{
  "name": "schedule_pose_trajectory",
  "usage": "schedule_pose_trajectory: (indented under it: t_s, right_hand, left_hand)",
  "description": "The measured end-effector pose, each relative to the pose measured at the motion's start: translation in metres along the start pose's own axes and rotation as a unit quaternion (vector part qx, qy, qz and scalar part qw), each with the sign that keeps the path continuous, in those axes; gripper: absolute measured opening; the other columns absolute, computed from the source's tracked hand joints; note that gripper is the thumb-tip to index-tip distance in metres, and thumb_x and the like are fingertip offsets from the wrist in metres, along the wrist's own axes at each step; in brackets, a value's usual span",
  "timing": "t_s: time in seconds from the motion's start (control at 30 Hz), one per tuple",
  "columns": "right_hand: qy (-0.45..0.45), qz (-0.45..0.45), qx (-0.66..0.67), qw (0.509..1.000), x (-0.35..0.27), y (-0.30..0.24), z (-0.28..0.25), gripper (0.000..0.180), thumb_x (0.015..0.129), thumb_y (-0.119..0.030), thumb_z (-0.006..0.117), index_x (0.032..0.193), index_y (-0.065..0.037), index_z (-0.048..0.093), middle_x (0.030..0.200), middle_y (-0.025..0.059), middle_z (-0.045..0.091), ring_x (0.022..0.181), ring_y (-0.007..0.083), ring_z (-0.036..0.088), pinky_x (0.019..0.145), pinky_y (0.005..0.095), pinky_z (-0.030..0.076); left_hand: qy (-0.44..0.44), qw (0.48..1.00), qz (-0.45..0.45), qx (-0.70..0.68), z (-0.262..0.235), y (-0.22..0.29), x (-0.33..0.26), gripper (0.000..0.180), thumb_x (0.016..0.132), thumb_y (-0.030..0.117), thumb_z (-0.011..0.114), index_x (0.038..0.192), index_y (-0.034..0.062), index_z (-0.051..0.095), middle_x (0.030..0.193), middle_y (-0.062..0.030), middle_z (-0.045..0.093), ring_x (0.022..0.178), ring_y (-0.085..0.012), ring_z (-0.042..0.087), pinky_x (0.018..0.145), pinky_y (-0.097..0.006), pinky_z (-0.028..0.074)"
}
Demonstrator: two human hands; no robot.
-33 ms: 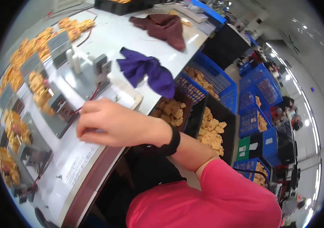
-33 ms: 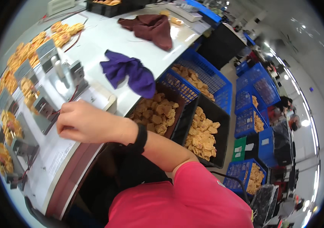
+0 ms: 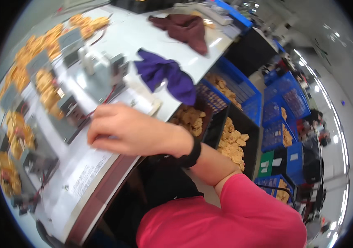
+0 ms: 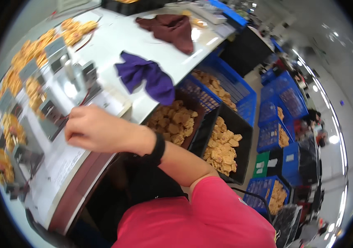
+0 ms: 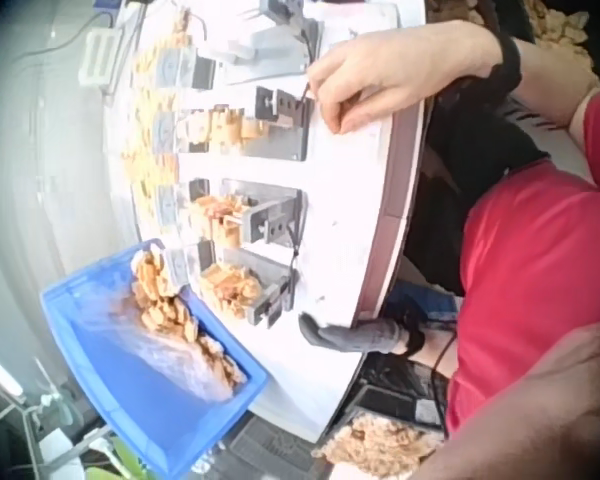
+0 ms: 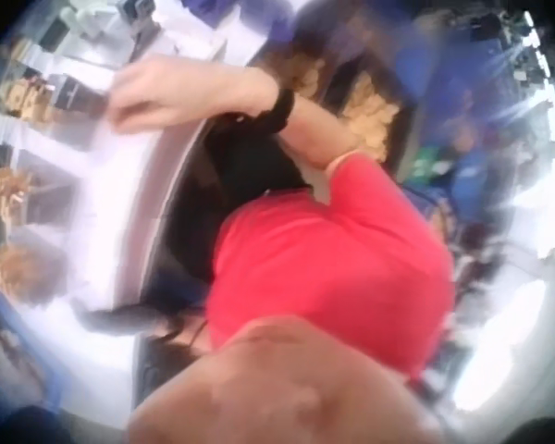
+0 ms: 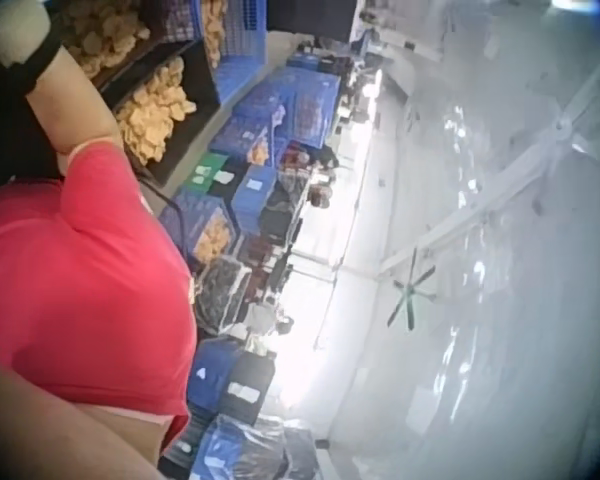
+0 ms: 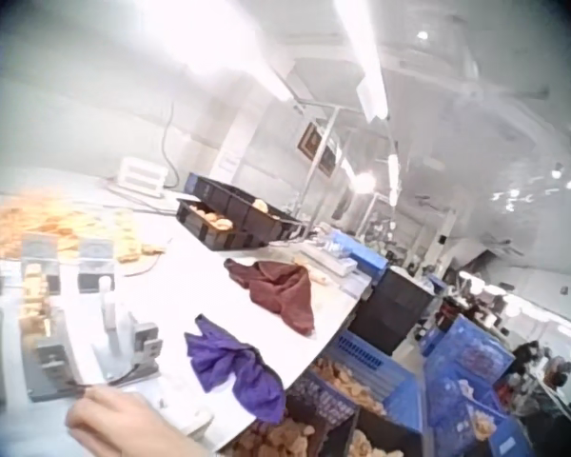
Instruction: The person repeatedly picks up beige plastic components from a blue bin and places them into a multi-station testing jig. They press a button on the jig to run a test, then remove the parts and return them to the bin. This cycle is repeated for multiple components throughout the clip.
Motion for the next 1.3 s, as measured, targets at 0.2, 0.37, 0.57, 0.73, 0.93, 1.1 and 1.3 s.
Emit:
schedule_pose_trajectory:
  t_s: [0.2,0.37,0.57,0.73,0.93,1.1,1.3]
  right_hand:
    - [-0.056,0.072,-0.045,0.995,-0.001,0.003,0.0,0.015,0.087,-0.006,0.068,0.102,-0.003,0.069,0.093,0.0086,0.06,0.089,0.0242,0.06,0.078,0.0331,0.049]
    - [-0.043,0.138,-0.007,0.989,-0.001,0.006,0.006,0.014,0.087,-0.009,0.071,0.099,-0.003,0.068,0.096,0.0075,0.06,0.085,0.019,0.064,0.076,0.0297,0.053]
    - [-0.055,0.143,-0.032,0.988,0.002,0.005,0.006,0.014,0.087,-0.009,0.072,0.099,-0.003,0.068,0.099,0.0077,0.061,0.085,0.0189,0.064,0.078,0.0291,0.053]
    - [-0.054,0.145,-0.044,0.987,0.003,0.004,0.005,0.012,0.087,-0.006,0.07,0.097,0.0,0.068,0.098,0.0087,0.061,0.085,0.0195,0.064,0.077,0.0286,0.053]
    - [-0.036,0.136,-0.068,0.988,0.005,0.001,0.007,0.009,0.088,-0.004,0.069,0.094,0.002,0.067,0.094,0.0088,0.062,0.084,0.0196,0.064,0.074,0.0287,0.053]
    - [0.004,0.154,-0.056,0.986,0.003,0.003,0.007,0.006,0.087,-0.004,0.068,0.089,0.0,0.065,0.088,0.0074,0.061,0.083,0.0196,0.059,0.074,0.0294,0.046]
    - [-0.012,0.151,-0.082,0.985,0.004,0.001,0.008,0.008,0.088,-0.003,0.068,0.093,0.002,0.065,0.091,0.0088,0.06,0.077,0.0196,0.06,0.071,0.0291,0.05]
  left_hand:
    - [-0.023,0.989,-0.128,-0.066,0.006,-0.049,-0.009,0.052,0.104,0.029,0.032,0.139,-0.0063,0.046,0.142,-0.0171,0.048,0.133,-0.0276,0.043,0.115,-0.039,0.028]
    - [-0.012,0.982,-0.154,-0.106,0.007,-0.042,-0.009,0.05,0.102,0.026,0.031,0.135,-0.0069,0.05,0.139,-0.0181,0.049,0.131,-0.0296,0.044,0.113,-0.043,0.03]
    - [-0.011,0.985,-0.14,-0.101,0.004,-0.04,-0.011,0.05,0.102,0.025,0.03,0.135,-0.0065,0.05,0.139,-0.0185,0.048,0.131,-0.0296,0.045,0.112,-0.042,0.031]
    - [-0.005,0.986,-0.134,-0.096,0.005,-0.035,-0.01,0.05,0.1,0.023,0.03,0.133,-0.0071,0.051,0.137,-0.019,0.05,0.131,-0.0299,0.045,0.113,-0.042,0.031]
    - [-0.013,0.988,-0.127,-0.088,0.004,-0.036,-0.009,0.051,0.101,0.026,0.03,0.134,-0.0068,0.05,0.138,-0.0185,0.05,0.131,-0.0294,0.045,0.113,-0.041,0.03]
    - [-0.025,0.989,-0.121,-0.077,0.005,-0.033,-0.008,0.051,0.102,0.027,0.029,0.134,-0.0063,0.05,0.139,-0.0176,0.05,0.131,-0.0285,0.045,0.113,-0.04,0.03]
    - [-0.008,0.99,-0.115,-0.078,0.003,-0.029,-0.006,0.046,0.099,0.021,0.032,0.129,-0.0059,0.055,0.133,-0.0185,0.053,0.127,-0.0295,0.048,0.111,-0.041,0.032]
Point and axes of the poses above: each hand's wrist, its own x-axis towards the middle knuckle, its own z-axis out of the palm, y = z × x, the point moved 10 cm from there along x, towards the middle knuckle
